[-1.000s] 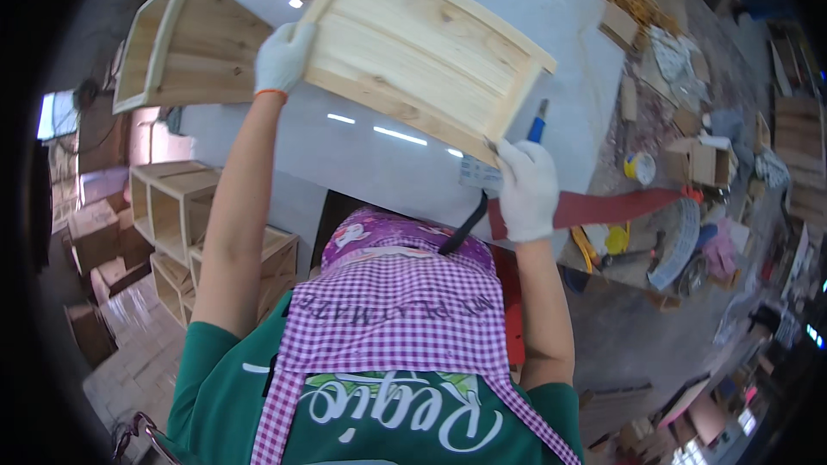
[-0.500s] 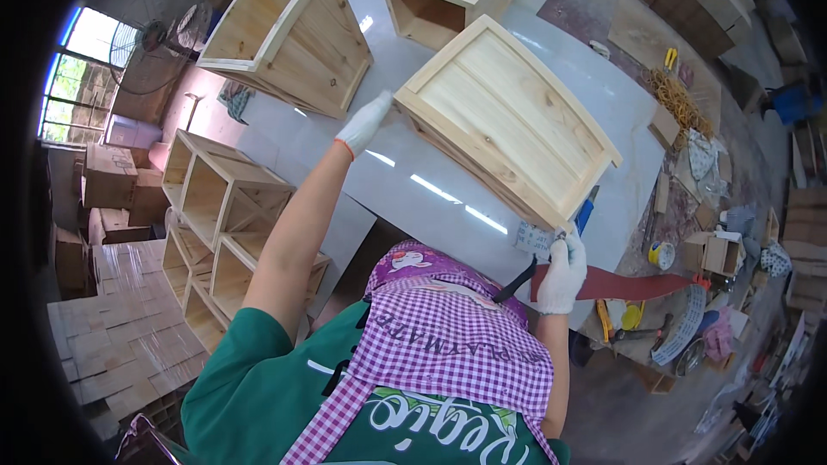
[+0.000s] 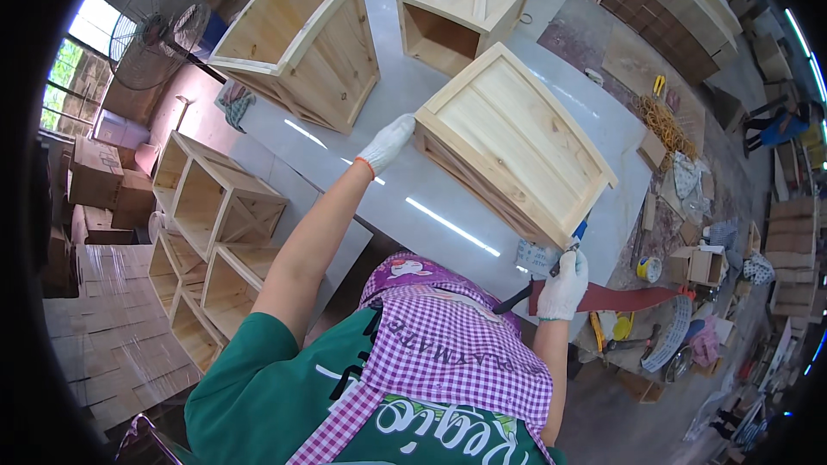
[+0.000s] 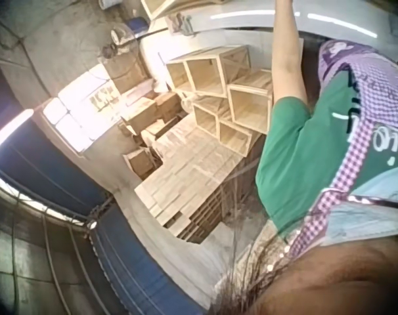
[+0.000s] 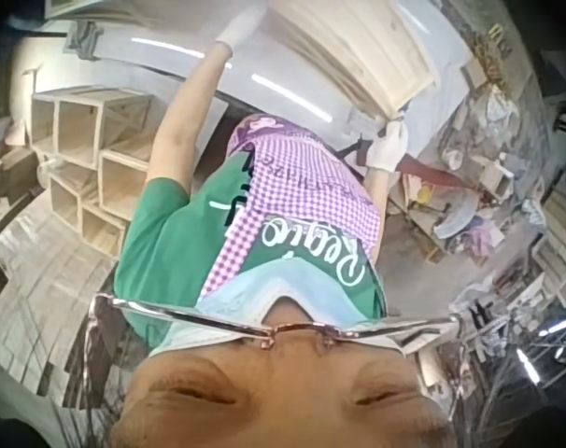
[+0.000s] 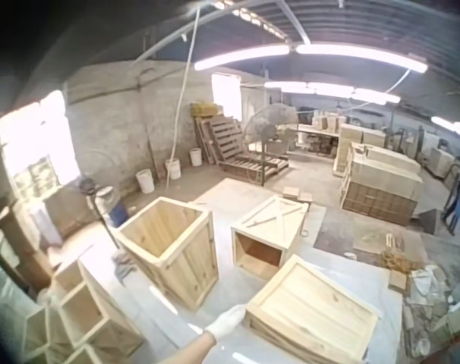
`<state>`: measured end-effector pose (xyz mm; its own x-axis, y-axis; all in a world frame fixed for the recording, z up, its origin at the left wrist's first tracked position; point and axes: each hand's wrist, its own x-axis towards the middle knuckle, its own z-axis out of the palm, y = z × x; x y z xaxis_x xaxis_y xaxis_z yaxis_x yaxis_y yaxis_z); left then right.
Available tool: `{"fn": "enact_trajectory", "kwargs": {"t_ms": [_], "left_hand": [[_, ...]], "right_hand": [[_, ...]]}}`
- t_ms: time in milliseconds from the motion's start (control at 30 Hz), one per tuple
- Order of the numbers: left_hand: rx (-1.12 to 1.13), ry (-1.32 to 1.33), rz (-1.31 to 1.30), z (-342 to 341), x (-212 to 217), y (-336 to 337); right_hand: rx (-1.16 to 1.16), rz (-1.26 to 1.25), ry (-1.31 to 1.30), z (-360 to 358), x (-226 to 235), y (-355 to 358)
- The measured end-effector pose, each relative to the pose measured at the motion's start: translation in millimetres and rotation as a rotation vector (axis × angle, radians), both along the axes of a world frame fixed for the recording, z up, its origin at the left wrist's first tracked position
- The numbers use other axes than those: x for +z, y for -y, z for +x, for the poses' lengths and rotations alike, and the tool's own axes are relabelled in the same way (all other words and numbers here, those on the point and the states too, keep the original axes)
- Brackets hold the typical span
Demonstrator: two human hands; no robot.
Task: Assembling wooden crates and using a utility knife to trim or adjust wood pieces.
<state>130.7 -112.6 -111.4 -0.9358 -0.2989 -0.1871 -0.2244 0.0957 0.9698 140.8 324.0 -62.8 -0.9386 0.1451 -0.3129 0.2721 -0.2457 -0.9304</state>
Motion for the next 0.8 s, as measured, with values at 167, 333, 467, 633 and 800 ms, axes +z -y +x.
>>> {"fn": "enact_trajectory", "kwargs": {"t_ms": [167, 333, 467, 633, 800], "left_hand": [[0.050, -0.036, -0.036, 1, 1, -4], [0.006, -0.035, -0.197, 7, 13, -13], [-0.115, -0.058, -0.140, 39, 29, -37], [-0.251, 0.090, 0.149, 102, 33, -79], [-0.169, 0.164, 0.330, 136, 28, -114]], "right_hand": [[-0.014, -0.031, -0.006, -1, 12, 7], [0.007, -0.016, -0.036, -15, 14, -14], [0.008, 0.023, -0.064, -47, 20, -46], [0.143, 0.122, -0.073, -100, 18, -68], [0.189, 0.134, -0.015, -159, -6, -70]]}}
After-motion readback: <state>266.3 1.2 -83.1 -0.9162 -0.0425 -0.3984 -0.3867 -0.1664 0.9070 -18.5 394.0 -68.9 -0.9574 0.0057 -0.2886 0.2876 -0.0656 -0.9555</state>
